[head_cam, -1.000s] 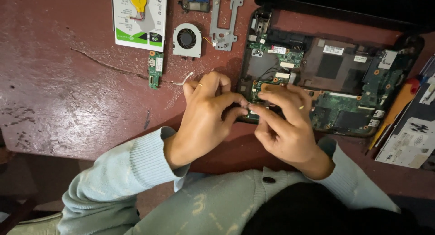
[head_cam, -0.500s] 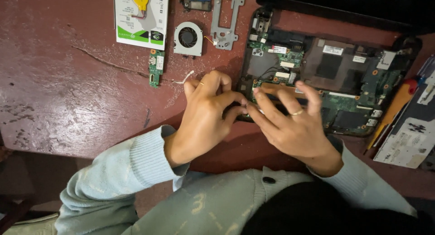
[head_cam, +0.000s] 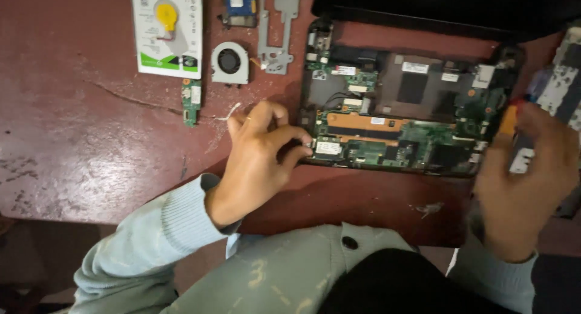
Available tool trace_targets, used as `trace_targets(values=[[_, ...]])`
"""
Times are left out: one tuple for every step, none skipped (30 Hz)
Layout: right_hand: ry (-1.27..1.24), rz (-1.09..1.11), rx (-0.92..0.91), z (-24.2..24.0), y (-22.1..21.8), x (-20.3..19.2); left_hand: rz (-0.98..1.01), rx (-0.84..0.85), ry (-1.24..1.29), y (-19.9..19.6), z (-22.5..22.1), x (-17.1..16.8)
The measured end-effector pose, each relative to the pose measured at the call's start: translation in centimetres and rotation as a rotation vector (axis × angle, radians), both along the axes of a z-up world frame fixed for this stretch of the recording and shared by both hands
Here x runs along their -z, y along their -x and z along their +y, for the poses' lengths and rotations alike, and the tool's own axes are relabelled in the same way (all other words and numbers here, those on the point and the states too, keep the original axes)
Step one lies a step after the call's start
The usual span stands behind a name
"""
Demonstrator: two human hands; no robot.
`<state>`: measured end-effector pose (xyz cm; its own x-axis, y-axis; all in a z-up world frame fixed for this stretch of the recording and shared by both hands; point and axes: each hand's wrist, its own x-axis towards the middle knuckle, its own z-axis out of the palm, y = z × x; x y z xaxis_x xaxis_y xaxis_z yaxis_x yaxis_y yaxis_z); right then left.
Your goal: Repairing a laptop by manipulating internal components and using a screwdriver on the motherboard.
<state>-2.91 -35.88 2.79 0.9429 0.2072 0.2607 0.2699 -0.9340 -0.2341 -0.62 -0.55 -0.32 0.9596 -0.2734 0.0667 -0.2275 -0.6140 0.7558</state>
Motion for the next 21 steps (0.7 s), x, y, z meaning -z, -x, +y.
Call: trace_targets(values=[[0.090, -0.010, 0.085, -1.8, 0.5, 0.5, 0.008, 0.000, -0.012, 0.0, 0.0, -0.1], [0.091, -0.011, 0.092, -2.6, 0.8, 1.3, 0.006, 0.006, -0.011, -0.1, 0.1, -0.3], [0.018, 0.041, 0.128, -3.4, 1.1, 2.1, 0.010, 0.014, -0.046, -0.1, 0.2, -0.5], [-0.052, 0.096, 0.168, -4.3, 1.6, 2.8, 0.017, 0.026, -0.076, -0.2, 0.2, -0.6], [-0.047, 0.096, 0.178, -3.6, 1.4, 2.5, 0.017, 0.036, -0.071, -0.1, 0.3, -0.8], [-0.054, 0.113, 0.215, -3.1, 1.3, 2.2, 0.006, 0.036, -0.091, 0.0, 0.3, -0.9], [-0.062, 0.131, 0.252, -2.6, 1.0, 2.0, -0.006, 0.035, -0.111, 0.0, 0.2, -1.0], [-0.056, 0.129, 0.267, -2.4, 0.8, 1.6, -0.007, 0.050, -0.104, -0.2, 0.1, -1.1], [-0.070, 0.153, 0.276, -2.2, 0.5, 1.2, -0.016, 0.031, -0.124, -0.4, 0.0, -1.2], [-0.095, 0.179, 0.271, -1.7, 0.1, 1.1, -0.025, -0.001, -0.156, -0.2, 0.3, -1.3], [-0.100, 0.180, 0.272, -1.8, 0.4, 0.9, -0.025, 0.000, -0.161, -0.3, 0.3, -1.3], [-0.054, 0.180, 0.249, -1.7, 0.3, 0.8, -0.039, 0.017, -0.189, -0.3, 0.4, -1.3], [-0.008, 0.179, 0.226, -1.5, 0.3, 0.8, -0.053, 0.034, -0.217, -0.3, 0.7, -1.3], [-0.014, 0.179, 0.216, -1.7, 0.4, 0.9, -0.052, 0.026, -0.225, -0.1, 0.6, -1.5], [-0.008, 0.167, 0.218, -1.8, 0.5, 1.0, -0.063, 0.026, -0.246, 0.0, 0.5, -1.7], [0.000, 0.155, 0.221, -1.9, 0.6, 1.1, -0.073, 0.028, -0.266, 0.1, 0.4, -1.8], [-0.006, 0.156, 0.213, -1.9, 0.6, 1.2, -0.072, 0.021, -0.272, 0.3, 0.3, -1.8], [-0.027, 0.165, 0.253, -1.9, 0.6, 1.3, -0.083, 0.024, -0.290, 0.4, 0.2, -1.8], [-0.049, 0.174, 0.293, -2.0, 0.7, 1.4, -0.093, 0.028, -0.308, 0.6, 0.1, -1.8], [-0.051, 0.175, 0.288, -2.0, 0.6, 1.4, -0.092, 0.023, -0.310, 0.7, 0.0, -1.7], [-0.132, 0.205, 0.310, -2.0, 0.6, 1.4, -0.126, 0.023, -0.326, 0.7, -0.1, -1.7]])
